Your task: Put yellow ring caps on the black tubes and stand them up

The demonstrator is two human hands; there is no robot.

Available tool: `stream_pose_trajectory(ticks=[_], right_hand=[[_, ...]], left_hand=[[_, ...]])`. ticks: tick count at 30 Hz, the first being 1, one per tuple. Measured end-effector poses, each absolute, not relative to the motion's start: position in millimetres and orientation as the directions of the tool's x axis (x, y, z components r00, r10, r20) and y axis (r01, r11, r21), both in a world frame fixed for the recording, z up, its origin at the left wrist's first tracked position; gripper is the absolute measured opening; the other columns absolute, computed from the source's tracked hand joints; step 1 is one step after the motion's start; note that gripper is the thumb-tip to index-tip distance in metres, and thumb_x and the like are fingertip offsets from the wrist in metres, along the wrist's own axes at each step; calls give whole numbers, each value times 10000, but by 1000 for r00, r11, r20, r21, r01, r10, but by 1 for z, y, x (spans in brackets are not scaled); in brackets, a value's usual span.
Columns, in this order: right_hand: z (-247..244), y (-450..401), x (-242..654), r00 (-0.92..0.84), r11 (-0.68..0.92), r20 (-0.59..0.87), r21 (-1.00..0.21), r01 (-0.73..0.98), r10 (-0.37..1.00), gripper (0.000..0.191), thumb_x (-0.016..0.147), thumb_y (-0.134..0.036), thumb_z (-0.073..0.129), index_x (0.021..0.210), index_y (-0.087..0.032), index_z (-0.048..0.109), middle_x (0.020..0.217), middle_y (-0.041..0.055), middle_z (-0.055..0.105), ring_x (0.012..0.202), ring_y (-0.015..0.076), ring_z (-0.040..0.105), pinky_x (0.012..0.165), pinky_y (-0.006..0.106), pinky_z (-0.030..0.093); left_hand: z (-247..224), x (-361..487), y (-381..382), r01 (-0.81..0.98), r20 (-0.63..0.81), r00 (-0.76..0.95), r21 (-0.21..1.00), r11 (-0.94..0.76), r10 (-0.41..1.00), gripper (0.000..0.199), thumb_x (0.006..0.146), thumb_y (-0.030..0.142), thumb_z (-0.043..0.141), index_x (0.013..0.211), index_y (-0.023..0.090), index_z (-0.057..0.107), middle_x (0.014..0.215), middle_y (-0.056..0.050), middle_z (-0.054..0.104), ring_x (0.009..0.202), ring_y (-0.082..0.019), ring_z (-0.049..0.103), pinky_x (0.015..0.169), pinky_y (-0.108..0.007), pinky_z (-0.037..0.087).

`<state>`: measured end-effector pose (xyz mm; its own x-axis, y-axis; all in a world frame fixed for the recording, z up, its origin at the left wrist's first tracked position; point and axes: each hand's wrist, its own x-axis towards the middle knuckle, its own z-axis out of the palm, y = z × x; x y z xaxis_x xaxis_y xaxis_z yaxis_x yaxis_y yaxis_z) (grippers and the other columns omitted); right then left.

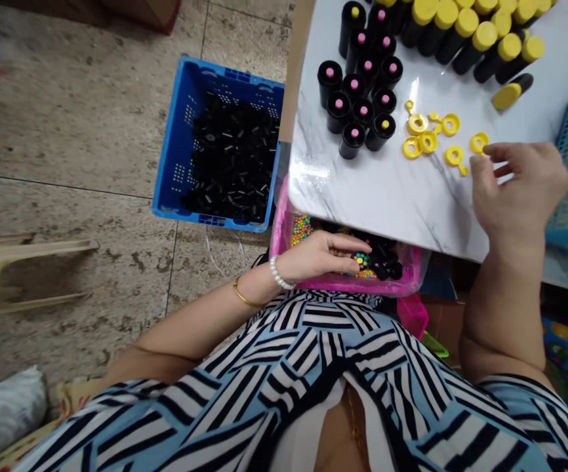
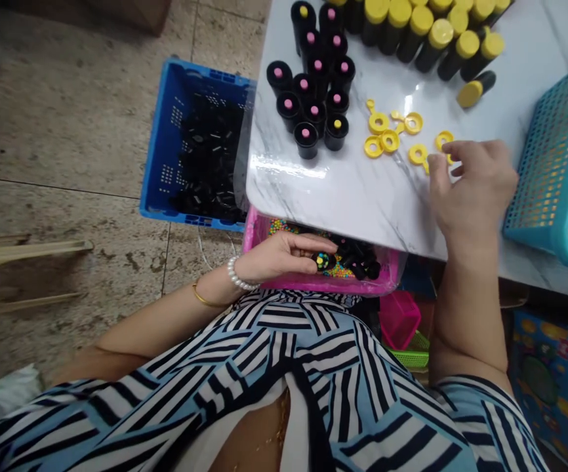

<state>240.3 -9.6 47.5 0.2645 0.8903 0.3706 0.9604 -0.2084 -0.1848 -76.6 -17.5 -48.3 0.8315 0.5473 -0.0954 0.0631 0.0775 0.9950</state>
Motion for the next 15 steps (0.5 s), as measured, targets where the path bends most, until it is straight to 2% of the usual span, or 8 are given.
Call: stream_pose_trajectory(ticks=[3, 6, 8, 10, 13, 15], right_hand=[[30, 4, 242, 256, -227, 272, -132, 965, 928, 383, 894, -359, 718, 1244, -212, 768, 1153, 128, 697, 755, 161, 594, 907, 370, 509], [22, 11, 242, 209, -183, 262, -123, 975, 942, 415, 895, -380, 721, 1276, -218, 747, 1173, 135, 682, 845, 192, 612, 936, 371, 494], [21, 14, 243, 197, -171, 275, -117, 978, 941, 469, 864, -350, 748, 1301, -184, 717, 1069, 127, 697, 932, 229, 620, 930, 372, 481], [23, 17, 243, 209, -187, 252, -109, 976, 945, 477, 836, -327, 763, 1282, -167, 711, 928, 100, 695, 953, 252, 611, 896, 376, 464], [29, 23, 243, 241, -219, 182, -132, 967, 953, 323, 846, -333, 728, 1135, -191, 741, 795, 57, 670, 817, 226, 582, 811, 364, 431], [32, 25, 244, 271, -244, 157, -170, 955, 950, 248, 830, -338, 726, 1035, -198, 728, 778, 40, 675, 735, 196, 564, 763, 348, 420]], left_hand=[[-31, -81, -20, 7, -57, 813, 996, 89, 580, 443, 855, 182, 793, 1292, 229, 741, 1331, -115, 726, 1173, -218, 725, 978, -338, 600], [-12, -86, -26, -25, 9, 774, 1000, 15, 633, 429, 835, 159, 819, 1253, 236, 763, 1312, -114, 732, 1156, -219, 726, 956, -324, 611], [2, -90, -27, -33, 103, 695, 993, -112, 712, 352, 850, 236, 832, 1199, 242, 785, 1311, -113, 723, 1135, -204, 725, 937, -305, 618], [13, -91, -22, -9, 258, 571, 951, -309, 779, 370, 841, 371, 850, 1181, 241, 787, 1261, -108, 734, 1080, -185, 728, 912, -293, 622], [17, -85, -3, 106, 469, 464, 813, -573, 752, 484, 832, 523, 822, 1215, 234, 758, 1124, -73, 774, 1031, -171, 732, 944, -299, 603], [9, -75, 13, 204, 523, 471, 719, -665, 710, 469, 876, 544, 772, 1214, 220, 747, 1073, -63, 788, 1062, -187, 734, 1008, -339, 576]])
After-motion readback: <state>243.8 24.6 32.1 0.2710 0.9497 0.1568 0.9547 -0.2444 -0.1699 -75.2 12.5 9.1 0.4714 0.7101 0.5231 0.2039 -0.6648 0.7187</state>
